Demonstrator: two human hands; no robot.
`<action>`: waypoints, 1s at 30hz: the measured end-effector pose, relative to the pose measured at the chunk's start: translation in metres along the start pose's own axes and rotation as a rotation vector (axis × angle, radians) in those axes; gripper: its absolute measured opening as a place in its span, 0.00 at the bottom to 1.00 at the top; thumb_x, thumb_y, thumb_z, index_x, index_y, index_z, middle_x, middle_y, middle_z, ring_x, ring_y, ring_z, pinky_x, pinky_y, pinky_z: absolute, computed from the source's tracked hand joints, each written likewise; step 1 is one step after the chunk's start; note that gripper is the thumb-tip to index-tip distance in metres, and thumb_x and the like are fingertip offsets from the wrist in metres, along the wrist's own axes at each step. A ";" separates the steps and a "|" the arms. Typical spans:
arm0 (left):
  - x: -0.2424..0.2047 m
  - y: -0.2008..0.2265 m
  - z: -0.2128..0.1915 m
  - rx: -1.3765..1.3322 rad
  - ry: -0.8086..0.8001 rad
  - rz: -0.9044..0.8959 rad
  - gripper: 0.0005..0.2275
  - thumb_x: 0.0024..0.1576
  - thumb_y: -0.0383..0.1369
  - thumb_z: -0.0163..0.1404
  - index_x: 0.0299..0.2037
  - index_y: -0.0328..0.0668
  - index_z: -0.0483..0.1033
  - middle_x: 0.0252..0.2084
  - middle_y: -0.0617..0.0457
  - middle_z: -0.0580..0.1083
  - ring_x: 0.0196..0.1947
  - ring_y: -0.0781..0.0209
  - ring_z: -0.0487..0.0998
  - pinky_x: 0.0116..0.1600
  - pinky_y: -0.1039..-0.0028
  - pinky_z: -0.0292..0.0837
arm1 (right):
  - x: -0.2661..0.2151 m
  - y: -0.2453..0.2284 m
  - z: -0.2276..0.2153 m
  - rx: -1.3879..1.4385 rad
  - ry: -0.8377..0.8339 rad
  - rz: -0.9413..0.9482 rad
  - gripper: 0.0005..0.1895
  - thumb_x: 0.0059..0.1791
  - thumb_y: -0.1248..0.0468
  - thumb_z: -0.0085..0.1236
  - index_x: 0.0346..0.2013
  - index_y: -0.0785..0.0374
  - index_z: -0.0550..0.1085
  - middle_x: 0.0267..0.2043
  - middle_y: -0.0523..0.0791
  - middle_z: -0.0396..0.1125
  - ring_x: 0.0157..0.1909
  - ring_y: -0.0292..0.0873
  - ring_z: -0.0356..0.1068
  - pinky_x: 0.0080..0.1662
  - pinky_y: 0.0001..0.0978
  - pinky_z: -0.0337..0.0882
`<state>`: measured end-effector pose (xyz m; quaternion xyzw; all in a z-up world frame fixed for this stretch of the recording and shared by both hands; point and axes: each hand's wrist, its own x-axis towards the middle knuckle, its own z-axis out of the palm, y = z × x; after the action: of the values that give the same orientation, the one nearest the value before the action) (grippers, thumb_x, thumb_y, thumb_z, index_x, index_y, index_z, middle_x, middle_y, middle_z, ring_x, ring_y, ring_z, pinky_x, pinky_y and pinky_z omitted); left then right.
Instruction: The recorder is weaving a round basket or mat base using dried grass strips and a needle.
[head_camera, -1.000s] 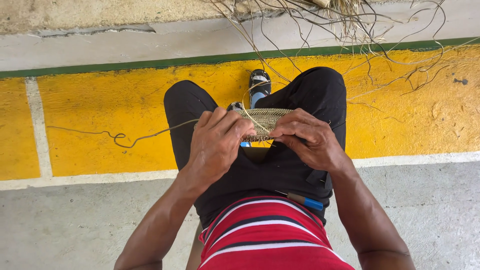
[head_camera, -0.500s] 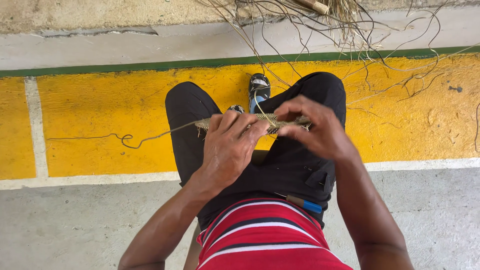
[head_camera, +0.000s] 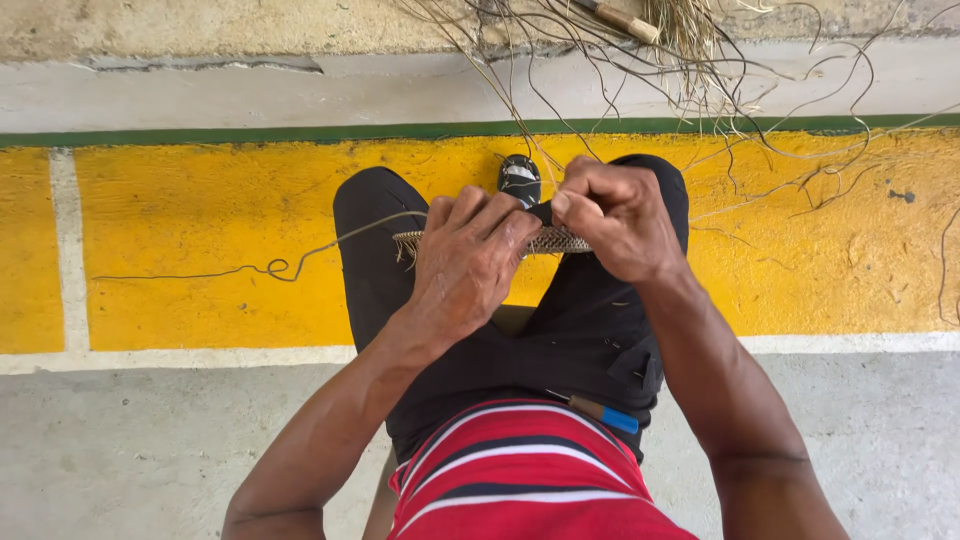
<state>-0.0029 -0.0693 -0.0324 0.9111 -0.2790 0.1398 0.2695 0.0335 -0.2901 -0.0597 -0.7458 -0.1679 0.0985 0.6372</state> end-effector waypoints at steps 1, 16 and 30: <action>0.001 -0.001 0.000 0.004 0.002 0.003 0.09 0.60 0.31 0.57 0.49 0.45 0.78 0.45 0.59 0.73 0.44 0.58 0.68 0.50 0.65 0.61 | 0.001 -0.002 0.000 0.001 0.001 -0.006 0.10 0.55 0.66 0.58 0.30 0.64 0.75 0.28 0.40 0.66 0.28 0.29 0.58 0.31 0.27 0.59; 0.024 -0.017 0.007 -0.100 0.002 -0.007 0.17 0.55 0.25 0.56 0.54 0.52 0.81 0.44 0.59 0.70 0.48 0.58 0.67 0.54 0.63 0.59 | -0.033 -0.033 0.013 0.029 0.159 0.030 0.10 0.51 0.71 0.64 0.46 0.67 0.74 0.41 0.47 0.74 0.46 0.37 0.76 0.49 0.27 0.76; 0.025 -0.022 0.014 -0.096 -0.014 0.010 0.15 0.58 0.25 0.56 0.55 0.48 0.80 0.47 0.62 0.76 0.47 0.60 0.69 0.56 0.65 0.60 | -0.017 -0.016 0.009 -0.488 0.310 -0.315 0.12 0.50 0.73 0.69 0.42 0.58 0.76 0.46 0.40 0.75 0.53 0.41 0.71 0.56 0.35 0.70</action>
<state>0.0315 -0.0731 -0.0426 0.8967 -0.2917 0.1211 0.3101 0.0126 -0.2857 -0.0464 -0.8475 -0.2008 -0.1588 0.4650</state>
